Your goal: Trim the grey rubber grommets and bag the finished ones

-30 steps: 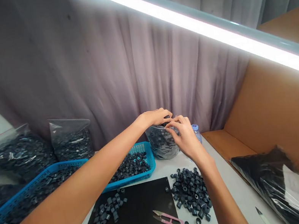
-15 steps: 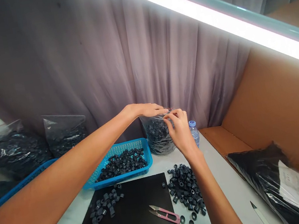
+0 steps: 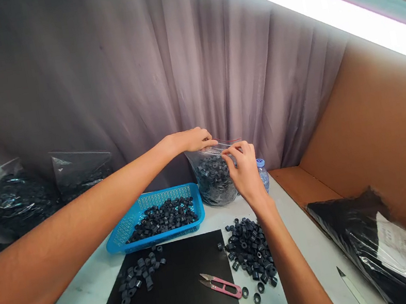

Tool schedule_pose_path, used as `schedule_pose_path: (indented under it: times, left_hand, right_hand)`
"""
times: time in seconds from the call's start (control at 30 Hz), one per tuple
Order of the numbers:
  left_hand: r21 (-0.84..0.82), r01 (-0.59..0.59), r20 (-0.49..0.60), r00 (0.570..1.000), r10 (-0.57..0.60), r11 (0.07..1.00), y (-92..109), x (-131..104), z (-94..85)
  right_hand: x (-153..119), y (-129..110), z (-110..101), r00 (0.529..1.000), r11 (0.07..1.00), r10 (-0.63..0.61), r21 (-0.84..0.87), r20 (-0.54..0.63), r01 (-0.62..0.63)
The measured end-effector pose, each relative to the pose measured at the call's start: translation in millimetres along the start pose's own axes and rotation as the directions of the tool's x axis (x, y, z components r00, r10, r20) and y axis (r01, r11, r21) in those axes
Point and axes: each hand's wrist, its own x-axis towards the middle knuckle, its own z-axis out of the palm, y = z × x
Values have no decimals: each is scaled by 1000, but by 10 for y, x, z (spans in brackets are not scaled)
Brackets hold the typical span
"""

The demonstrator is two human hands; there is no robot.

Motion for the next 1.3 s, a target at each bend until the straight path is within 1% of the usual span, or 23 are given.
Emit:
schedule_pose_path:
  times: [0.1, 0.2, 0.3, 0.4, 0.53, 0.63, 0.73, 0.87, 0.93, 1.0, 1.13, 1.3]
  left_hand:
    - [38, 6, -42, 999, -4, 999, -42, -21, 26]
    - [81, 7, -117, 993, 2, 997, -63, -8, 57]
    - [101, 6, -187, 982, 13, 995, -73, 55, 68]
    - [94, -6, -208, 978, 26, 996, -64, 143, 60]
    - [47, -57, -133, 989, 63, 997, -14, 197, 37]
    - [3, -109, -104, 989, 108, 994, 5, 152, 9]
    - [-29, -149, -80, 986, 147, 988, -47, 76, -32]
    - [-24, -148, 66, 987, 149, 989, -148, 6, -75]
    - [-16, -146, 128, 981, 147, 989, -151, -13, -77]
    - [-1, -139, 162, 977, 137, 990, -114, -25, -66]
    - [41, -103, 169, 981, 95, 994, -17, -32, -35]
    - [69, -64, 114, 992, 56, 996, 43, -29, 37]
  right_hand:
    - [-6, -17, 8, 1000, 1000, -13, -2, 3, 13]
    - [-7, -44, 15, 1000, 1000, -24, -3, 1, 24]
    - [0, -59, 14, 999, 999, -33, -5, 1, 33]
    - [11, -57, 6, 999, 999, -40, -4, 9, 40]
    - [24, -35, -15, 999, 999, -40, -4, 15, 40]
    - [37, -14, -40, 999, 999, -35, -4, 23, 35]
    - [53, -2, -68, 999, 1000, -29, -6, 32, 30]
    - [67, -15, -91, 998, 1000, -30, -5, 56, 30]
    - [70, -23, -95, 997, 999, -34, -7, 76, 34]
    - [71, -25, -99, 996, 999, -37, -11, 87, 38]
    - [71, -5, -109, 995, 999, -42, -11, 92, 43]
    - [67, 9, -104, 995, 999, -36, -22, 92, 38]
